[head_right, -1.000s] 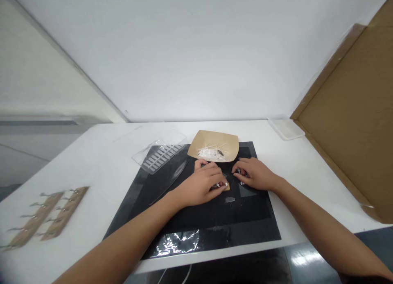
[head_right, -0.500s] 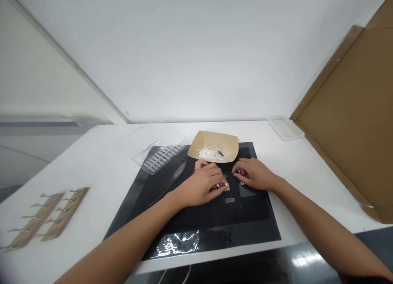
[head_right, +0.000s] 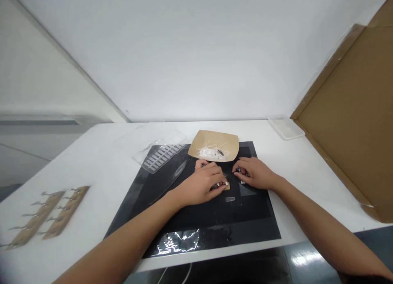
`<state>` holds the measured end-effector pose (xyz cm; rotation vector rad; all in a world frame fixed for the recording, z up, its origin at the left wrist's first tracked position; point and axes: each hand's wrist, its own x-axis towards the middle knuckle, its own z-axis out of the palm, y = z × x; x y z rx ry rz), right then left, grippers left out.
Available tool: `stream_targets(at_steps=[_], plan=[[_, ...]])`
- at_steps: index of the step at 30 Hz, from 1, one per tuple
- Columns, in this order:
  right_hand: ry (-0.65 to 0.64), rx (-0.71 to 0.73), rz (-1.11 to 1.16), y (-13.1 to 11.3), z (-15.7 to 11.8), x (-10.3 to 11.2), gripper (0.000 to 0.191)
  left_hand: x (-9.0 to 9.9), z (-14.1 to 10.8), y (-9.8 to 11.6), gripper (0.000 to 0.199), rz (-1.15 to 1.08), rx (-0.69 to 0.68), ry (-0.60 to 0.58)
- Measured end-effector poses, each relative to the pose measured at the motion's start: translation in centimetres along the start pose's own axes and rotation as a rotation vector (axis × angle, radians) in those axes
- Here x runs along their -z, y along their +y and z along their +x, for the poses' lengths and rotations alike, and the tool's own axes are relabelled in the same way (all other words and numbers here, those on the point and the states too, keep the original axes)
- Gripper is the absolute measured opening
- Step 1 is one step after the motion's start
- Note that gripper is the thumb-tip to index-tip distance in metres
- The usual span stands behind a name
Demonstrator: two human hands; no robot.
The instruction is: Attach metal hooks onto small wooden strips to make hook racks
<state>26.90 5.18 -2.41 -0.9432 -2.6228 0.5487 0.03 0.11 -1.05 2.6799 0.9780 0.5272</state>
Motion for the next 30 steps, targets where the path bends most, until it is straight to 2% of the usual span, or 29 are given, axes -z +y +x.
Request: stream_targets(at_steps=[30], plan=[[-0.005, -0.005, -0.001, -0.12, 0.03, 0.15, 0.012, -0.09, 0.05, 0.03, 0.02, 0.032, -0.007, -0.024]])
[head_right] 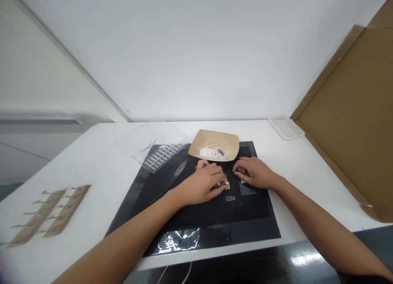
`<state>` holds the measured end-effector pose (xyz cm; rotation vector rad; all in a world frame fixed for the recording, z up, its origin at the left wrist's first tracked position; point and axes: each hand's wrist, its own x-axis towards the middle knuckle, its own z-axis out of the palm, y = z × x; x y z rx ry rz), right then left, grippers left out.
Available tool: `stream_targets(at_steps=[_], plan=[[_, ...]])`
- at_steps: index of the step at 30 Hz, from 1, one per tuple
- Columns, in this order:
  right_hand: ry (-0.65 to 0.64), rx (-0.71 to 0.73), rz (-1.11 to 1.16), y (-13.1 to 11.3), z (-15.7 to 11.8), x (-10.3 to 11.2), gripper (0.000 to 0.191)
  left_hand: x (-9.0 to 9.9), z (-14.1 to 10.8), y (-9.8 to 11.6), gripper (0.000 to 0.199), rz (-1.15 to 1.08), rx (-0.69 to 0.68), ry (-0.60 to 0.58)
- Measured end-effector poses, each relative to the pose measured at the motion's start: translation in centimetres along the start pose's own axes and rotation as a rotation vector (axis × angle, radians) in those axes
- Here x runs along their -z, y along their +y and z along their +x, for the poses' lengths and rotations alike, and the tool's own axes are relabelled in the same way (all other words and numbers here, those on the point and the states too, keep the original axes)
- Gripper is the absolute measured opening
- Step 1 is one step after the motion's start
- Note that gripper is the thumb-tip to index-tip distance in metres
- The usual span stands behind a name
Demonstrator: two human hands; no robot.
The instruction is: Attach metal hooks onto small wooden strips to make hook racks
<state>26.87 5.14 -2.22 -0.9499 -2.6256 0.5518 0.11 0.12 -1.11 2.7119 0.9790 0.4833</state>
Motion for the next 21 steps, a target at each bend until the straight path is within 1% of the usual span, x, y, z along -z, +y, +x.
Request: stream_targets(at_steps=[21], plan=[[0.009, -0.001, 0.002, 0.3, 0.02, -0.12, 0.014, 0.09, 0.04, -0.03, 0.02, -0.015, 0.004, -0.04]])
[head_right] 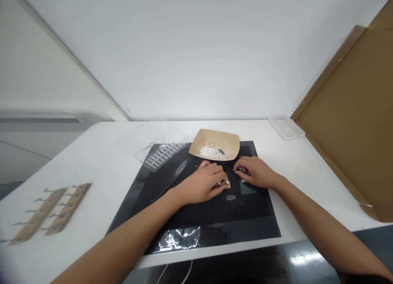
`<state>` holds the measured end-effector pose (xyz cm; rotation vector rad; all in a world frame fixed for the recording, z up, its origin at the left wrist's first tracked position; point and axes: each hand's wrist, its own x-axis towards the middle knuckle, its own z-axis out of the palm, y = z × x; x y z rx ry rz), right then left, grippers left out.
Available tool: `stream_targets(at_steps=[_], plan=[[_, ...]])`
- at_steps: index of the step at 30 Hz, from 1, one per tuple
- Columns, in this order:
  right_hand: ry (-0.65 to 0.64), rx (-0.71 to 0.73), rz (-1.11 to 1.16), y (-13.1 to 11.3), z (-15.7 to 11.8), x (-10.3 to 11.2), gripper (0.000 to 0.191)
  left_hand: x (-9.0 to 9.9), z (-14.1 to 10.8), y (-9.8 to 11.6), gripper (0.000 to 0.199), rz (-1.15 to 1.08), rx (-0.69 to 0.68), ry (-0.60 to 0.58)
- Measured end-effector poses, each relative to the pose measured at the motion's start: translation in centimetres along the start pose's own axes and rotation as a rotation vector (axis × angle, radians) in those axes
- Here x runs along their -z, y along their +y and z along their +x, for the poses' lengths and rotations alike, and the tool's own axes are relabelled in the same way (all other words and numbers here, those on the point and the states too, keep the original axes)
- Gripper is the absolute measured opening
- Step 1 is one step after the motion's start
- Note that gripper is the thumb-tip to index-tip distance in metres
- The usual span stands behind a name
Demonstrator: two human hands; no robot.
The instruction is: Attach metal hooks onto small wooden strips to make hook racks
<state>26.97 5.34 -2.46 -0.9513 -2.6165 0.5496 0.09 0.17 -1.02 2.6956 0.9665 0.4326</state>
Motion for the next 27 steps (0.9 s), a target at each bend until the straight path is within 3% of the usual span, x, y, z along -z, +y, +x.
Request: stream_targets(at_steps=[27], plan=[[0.033, -0.002, -0.001, 0.78, -0.12, -0.08, 0.013, 0.31, 0.05, 0.26, 0.018, 0.044, 0.006, -0.042]])
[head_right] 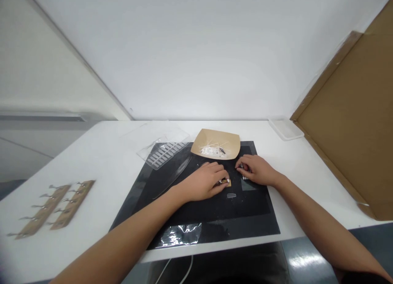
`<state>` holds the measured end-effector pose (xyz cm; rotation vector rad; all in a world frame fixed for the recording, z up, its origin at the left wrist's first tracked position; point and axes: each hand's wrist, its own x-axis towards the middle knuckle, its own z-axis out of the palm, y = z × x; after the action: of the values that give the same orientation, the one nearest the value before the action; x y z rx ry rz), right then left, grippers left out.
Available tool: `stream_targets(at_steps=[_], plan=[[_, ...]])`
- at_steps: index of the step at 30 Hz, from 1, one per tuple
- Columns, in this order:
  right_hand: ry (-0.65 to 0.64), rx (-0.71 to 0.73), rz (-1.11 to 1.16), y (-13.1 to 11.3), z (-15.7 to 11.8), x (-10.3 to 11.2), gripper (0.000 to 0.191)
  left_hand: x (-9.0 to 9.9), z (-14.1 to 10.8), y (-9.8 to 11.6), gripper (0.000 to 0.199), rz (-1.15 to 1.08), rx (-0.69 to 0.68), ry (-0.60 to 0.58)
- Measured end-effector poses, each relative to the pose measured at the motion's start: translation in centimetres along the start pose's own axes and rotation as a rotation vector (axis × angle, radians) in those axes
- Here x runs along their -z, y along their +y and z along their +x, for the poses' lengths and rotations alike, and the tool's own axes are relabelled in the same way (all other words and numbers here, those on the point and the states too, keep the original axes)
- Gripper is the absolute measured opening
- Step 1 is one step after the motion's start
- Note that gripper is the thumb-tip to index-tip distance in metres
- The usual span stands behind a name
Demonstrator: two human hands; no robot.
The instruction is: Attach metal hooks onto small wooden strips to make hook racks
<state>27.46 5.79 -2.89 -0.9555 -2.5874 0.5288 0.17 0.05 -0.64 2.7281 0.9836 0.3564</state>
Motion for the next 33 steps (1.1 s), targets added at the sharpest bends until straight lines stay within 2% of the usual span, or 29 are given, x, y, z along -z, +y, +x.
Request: stream_targets(at_steps=[14, 20, 33], plan=[[0.045, -0.114, 0.062, 0.7, -0.4, 0.3, 0.015, -0.3, 0.1, -0.1, 0.02, 0.032, 0.015, -0.018], [0.066, -0.124, 0.063, 1.1, -0.5, 0.2, 0.018, -0.4, 0.1, 0.4, 0.021, 0.077, 0.018, -0.021], [0.009, -0.097, 0.001, 0.3, -0.6, 0.8, 0.02, -0.2, 0.0, 0.1, 0.02, 0.001, 0.006, -0.027]])
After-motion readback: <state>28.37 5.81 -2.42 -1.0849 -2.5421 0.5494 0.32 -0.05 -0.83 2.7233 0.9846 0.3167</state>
